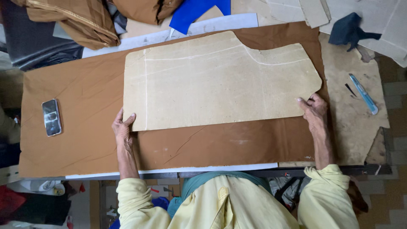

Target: The person places a cardboard pattern on a brown sheet, measures and marks lines using a tape measure and ruler, then traces and refines the outline with chalk. They handle a smaller cardboard piece and continue marking the sheet.

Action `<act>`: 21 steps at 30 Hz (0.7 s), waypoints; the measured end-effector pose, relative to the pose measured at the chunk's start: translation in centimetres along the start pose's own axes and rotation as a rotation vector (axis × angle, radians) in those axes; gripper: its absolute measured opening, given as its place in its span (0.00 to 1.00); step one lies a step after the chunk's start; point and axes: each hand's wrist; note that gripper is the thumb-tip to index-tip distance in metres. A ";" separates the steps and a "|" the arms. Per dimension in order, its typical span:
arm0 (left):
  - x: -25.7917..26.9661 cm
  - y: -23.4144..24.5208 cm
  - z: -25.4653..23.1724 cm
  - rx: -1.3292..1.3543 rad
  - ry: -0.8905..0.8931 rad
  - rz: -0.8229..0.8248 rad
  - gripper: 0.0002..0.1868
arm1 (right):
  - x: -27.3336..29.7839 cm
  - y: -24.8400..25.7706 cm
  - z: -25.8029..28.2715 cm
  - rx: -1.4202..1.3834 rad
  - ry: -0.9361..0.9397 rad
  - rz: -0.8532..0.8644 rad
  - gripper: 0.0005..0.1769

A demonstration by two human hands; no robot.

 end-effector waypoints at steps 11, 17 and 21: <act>8.4 5.1 -0.2 -0.619 -0.799 -0.296 0.25 | 7.9 10.1 -6.1 -0.076 0.481 -0.504 0.07; 17.0 1.5 0.5 -0.593 -0.860 -0.146 0.20 | 17.5 23.9 -12.8 -0.444 0.231 -0.987 0.08; 19.1 -2.2 -0.3 -0.558 -0.888 -0.113 0.19 | 19.0 25.1 -17.1 -0.379 0.107 -0.917 0.07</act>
Point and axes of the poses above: each hand's wrist, its own x-axis away from the middle knuckle, its own y-axis out of the back of the hand, z = x × y, and after that the axes turned 8 degrees about -z, right-handed
